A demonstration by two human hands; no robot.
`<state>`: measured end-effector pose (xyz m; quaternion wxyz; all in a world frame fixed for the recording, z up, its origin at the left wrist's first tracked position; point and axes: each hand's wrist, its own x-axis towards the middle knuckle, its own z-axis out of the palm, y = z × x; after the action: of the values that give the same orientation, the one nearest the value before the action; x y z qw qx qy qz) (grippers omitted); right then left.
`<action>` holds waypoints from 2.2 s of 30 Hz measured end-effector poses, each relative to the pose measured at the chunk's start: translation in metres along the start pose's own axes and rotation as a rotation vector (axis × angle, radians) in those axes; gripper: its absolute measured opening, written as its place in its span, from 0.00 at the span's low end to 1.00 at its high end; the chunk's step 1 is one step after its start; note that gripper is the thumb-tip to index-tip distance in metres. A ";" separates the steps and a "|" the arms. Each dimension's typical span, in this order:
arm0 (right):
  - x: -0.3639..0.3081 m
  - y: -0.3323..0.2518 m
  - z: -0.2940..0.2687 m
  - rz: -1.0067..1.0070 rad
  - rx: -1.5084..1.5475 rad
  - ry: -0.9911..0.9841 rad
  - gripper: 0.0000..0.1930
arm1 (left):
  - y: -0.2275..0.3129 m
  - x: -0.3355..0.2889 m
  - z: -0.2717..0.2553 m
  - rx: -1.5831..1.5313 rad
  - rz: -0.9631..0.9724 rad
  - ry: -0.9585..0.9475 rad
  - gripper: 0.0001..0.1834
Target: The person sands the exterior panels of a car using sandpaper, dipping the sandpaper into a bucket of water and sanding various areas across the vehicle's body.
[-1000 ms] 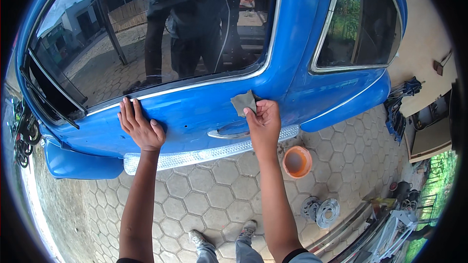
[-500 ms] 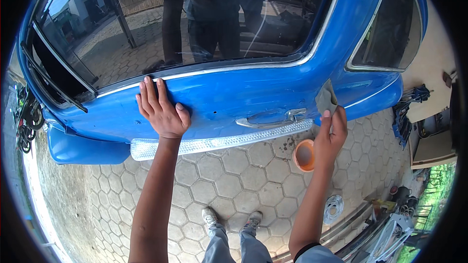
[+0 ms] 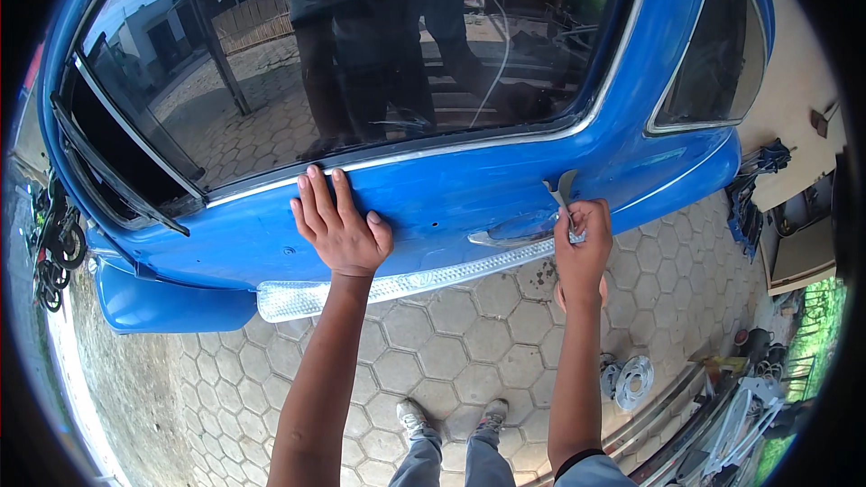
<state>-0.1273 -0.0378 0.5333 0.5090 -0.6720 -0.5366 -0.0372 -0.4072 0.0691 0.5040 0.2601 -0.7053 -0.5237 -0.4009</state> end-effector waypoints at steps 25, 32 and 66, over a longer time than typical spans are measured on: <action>-0.025 -0.018 0.031 -0.148 -0.159 -0.353 0.01 | -0.003 -0.004 0.001 -0.031 0.000 -0.018 0.34; -0.007 0.022 -0.007 -0.049 -0.097 -0.118 0.06 | -0.001 -0.001 0.000 -0.022 -0.008 -0.015 0.34; 0.044 0.062 -0.001 0.077 0.154 0.195 0.08 | 0.005 0.004 0.001 0.094 0.053 0.045 0.35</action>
<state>-0.0609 -0.0027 0.5203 0.6097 -0.6443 -0.4598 -0.0414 -0.4012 0.0702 0.5070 0.3150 -0.6966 -0.5171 -0.3848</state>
